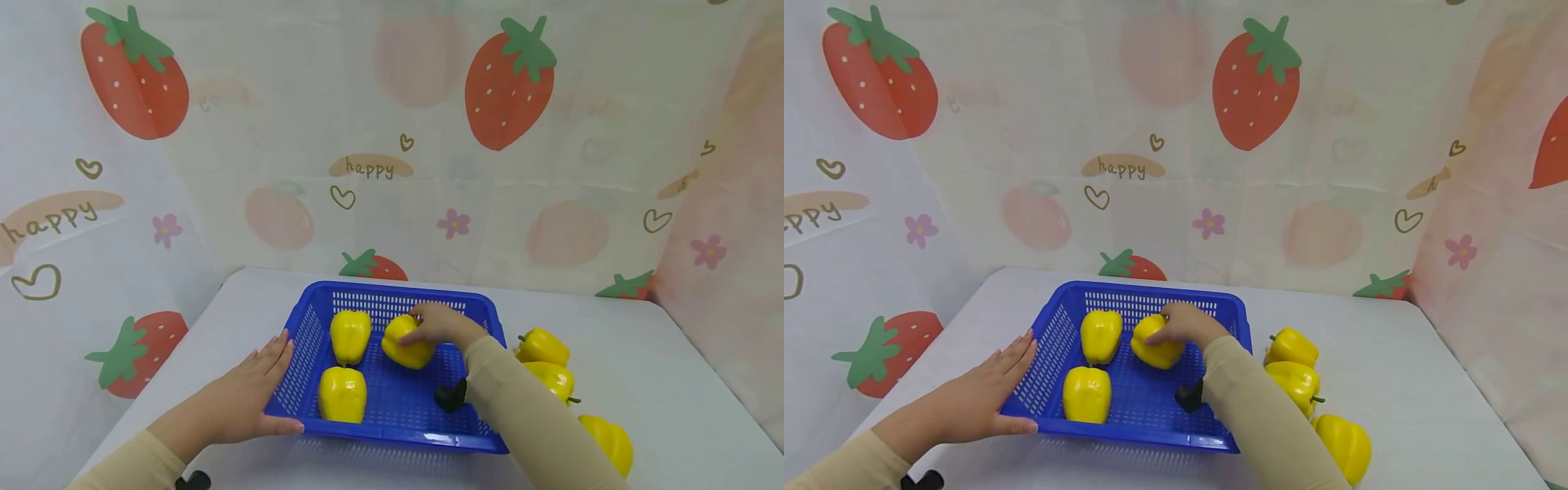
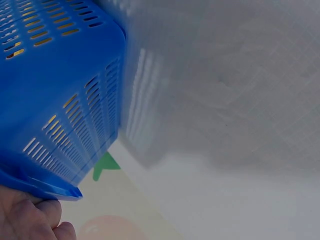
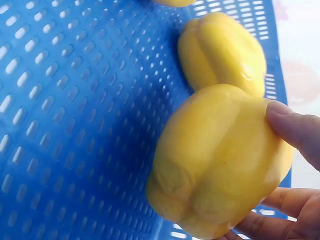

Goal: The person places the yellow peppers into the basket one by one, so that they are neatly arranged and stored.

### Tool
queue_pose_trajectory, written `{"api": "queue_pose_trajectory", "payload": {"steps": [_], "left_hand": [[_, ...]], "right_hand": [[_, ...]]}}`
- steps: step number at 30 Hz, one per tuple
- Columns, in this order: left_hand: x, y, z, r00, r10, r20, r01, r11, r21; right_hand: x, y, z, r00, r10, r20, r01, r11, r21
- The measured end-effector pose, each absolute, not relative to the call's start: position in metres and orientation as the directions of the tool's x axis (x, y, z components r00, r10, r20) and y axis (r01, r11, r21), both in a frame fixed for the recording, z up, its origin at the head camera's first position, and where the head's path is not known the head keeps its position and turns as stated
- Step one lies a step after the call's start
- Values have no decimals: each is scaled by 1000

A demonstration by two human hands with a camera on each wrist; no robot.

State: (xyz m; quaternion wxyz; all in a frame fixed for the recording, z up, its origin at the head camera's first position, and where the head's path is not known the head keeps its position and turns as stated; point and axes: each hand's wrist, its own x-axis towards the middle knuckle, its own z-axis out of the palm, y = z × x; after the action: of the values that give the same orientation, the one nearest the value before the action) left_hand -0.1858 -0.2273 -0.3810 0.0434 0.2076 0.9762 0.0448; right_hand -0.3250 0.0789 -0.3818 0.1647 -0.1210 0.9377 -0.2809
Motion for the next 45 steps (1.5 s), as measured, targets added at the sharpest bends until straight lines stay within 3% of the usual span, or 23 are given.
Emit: {"api": "queue_pose_trajectory", "payload": {"steps": [17,29,45], "left_hand": [[-186,-228,-382,-910,412,-58,405,909,103],[-184,-227,-379,-907,419,-53,411,905,111],[-186,-226,-379,-909,411,-65,404,909,100]], "right_hand": [[-323,81,-383,-906,-309,-288,-110,832,-544],[-320,83,-382,-885,-313,-346,-37,786,-617],[-326,85,-386,-894,-288,-344,-40,815,-578]]}}
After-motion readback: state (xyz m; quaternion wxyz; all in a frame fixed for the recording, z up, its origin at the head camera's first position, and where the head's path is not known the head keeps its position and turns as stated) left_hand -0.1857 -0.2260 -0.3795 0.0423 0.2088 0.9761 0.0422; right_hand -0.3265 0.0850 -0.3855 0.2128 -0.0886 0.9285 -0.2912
